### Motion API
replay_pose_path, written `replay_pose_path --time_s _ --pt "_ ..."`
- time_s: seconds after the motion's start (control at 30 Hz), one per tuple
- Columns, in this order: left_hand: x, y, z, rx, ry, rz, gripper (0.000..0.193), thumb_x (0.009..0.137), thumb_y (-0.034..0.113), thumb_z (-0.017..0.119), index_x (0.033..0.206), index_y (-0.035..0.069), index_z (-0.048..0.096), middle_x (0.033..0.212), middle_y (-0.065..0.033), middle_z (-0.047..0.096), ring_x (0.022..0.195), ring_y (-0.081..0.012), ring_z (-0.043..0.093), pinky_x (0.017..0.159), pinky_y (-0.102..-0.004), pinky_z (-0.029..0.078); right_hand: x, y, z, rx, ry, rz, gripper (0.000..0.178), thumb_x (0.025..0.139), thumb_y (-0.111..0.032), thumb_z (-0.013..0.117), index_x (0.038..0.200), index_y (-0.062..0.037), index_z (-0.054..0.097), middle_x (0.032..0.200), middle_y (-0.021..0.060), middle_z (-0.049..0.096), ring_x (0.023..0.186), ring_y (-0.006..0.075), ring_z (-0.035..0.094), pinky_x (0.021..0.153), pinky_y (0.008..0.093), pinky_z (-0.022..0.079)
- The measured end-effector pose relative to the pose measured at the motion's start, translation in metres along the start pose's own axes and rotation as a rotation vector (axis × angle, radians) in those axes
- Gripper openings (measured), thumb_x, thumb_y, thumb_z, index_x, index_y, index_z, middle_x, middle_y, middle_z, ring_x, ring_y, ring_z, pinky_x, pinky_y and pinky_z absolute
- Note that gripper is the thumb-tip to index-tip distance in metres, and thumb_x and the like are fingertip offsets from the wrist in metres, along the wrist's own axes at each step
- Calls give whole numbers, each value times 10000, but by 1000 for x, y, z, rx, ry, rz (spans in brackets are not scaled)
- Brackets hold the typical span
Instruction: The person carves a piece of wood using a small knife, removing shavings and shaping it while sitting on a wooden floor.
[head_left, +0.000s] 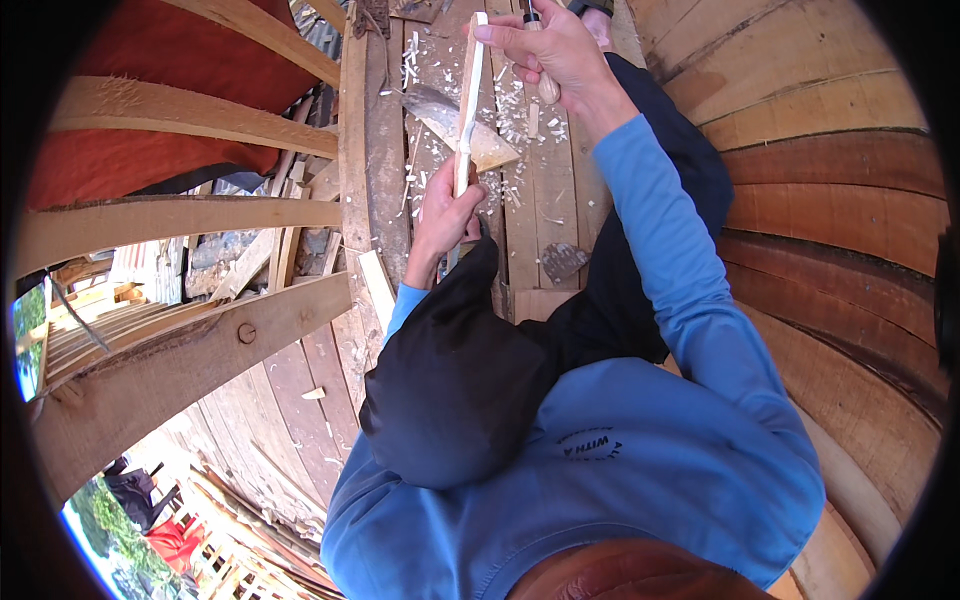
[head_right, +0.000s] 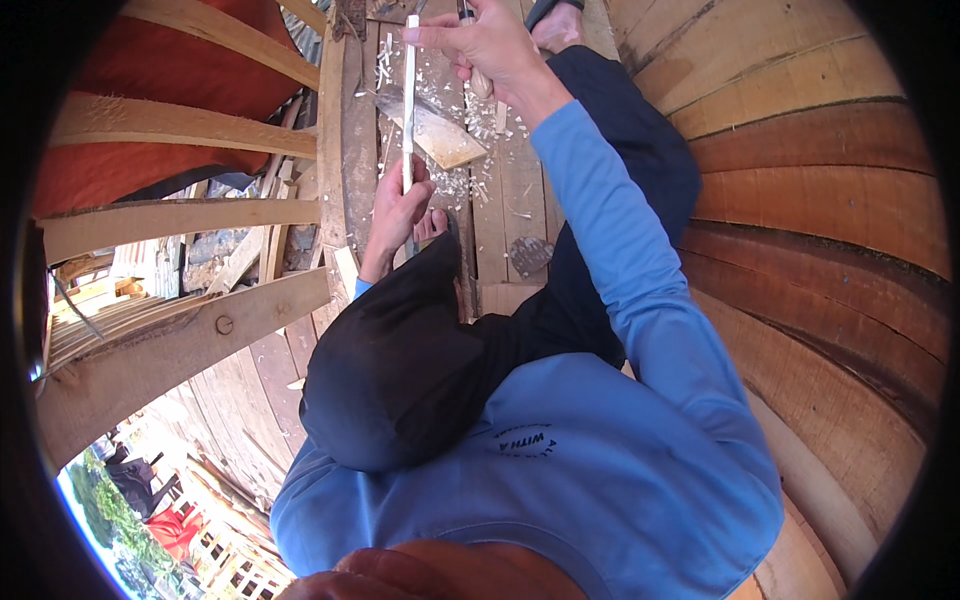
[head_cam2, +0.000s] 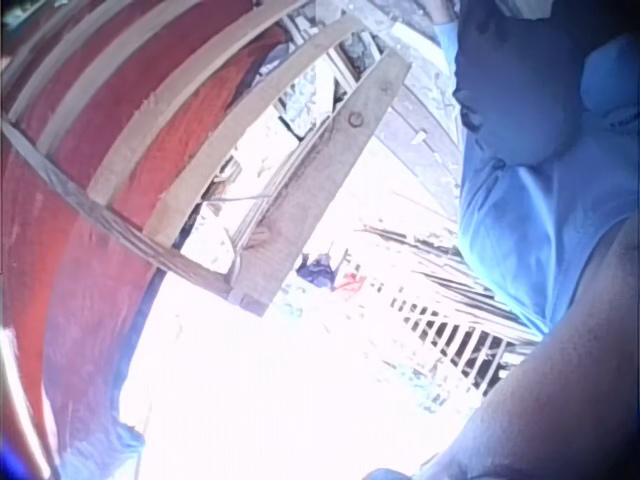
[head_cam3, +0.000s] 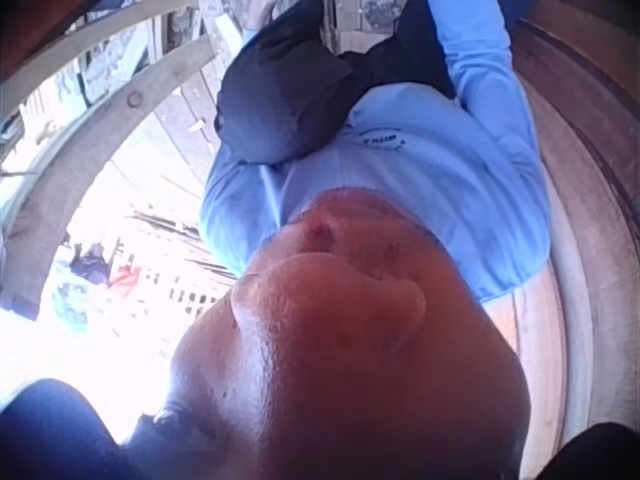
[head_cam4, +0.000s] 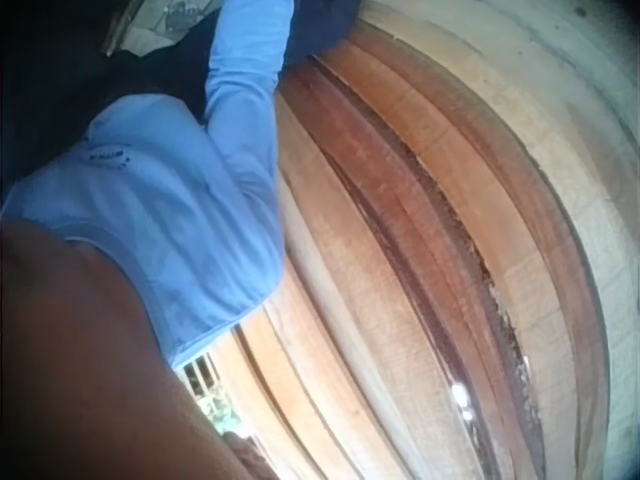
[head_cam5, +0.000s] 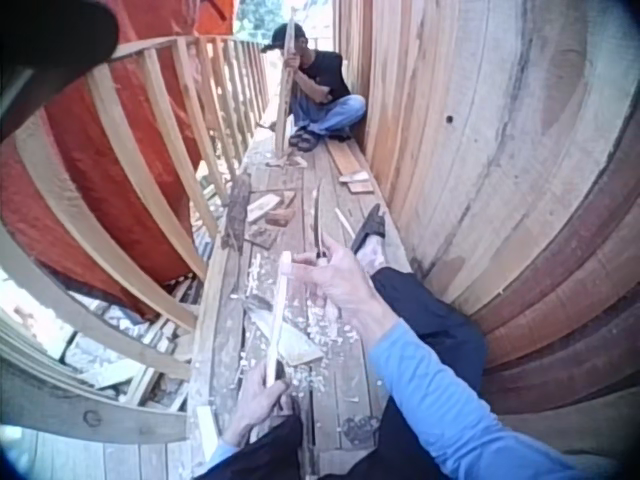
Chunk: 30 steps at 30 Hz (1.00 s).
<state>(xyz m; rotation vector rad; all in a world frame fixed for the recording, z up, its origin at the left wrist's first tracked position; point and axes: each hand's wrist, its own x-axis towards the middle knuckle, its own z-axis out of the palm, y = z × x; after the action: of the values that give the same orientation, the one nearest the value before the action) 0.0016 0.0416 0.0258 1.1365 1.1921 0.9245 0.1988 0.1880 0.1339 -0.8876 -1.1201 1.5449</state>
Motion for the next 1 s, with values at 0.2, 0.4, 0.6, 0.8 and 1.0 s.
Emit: replay_pose_path --time_s 0.2,0.4,0.6,0.8,1.0 --pt "-2 -1 -6 -276 -180 -62 212 1017 215 579 1123 68 468 879 -25 545 558 -82 451 484 -235 363 13 -4 -10 -81 120 71 469 912 -155 772 1326 -40 584 764 -12 645 500 63 507 402 228 404" --pt "-4 21 -2 -432 -172 44 587 1114 498 365 1328 -24 526 886 -27 548 681 -113 560 588 -264 481 5 41 -36 -824 384 -457 618 966 -161 671 1547 -156 460 877 92 703 541 157 571 486 330 467" --pt "-6 21 -9 -485 -181 25 702 1101 524 365 1475 -68 427 912 -57 584 719 -166 622 667 -308 542 -36 92 -69 -1027 140 101 609 986 -235 560 1570 -329 414 879 279 697 783 424 694 777 475 533" --pt "-6 13 -9 -513 -129 27 509 1122 439 364 1266 -21 528 892 -108 645 742 -215 709 661 -328 589 -46 91 -73 -1068 120 12 619 990 -230 548 1577 -355 398 812 278 677 738 443 677 719 481 521" --pt "-1 8 -11 -494 -85 4 483 1116 439 393 1216 -10 541 900 -117 660 724 -213 709 644 -322 598 -49 89 -66 -1133 185 -22 626 994 -189 531 1582 -352 391 843 293 674 747 452 680 716 493 522"
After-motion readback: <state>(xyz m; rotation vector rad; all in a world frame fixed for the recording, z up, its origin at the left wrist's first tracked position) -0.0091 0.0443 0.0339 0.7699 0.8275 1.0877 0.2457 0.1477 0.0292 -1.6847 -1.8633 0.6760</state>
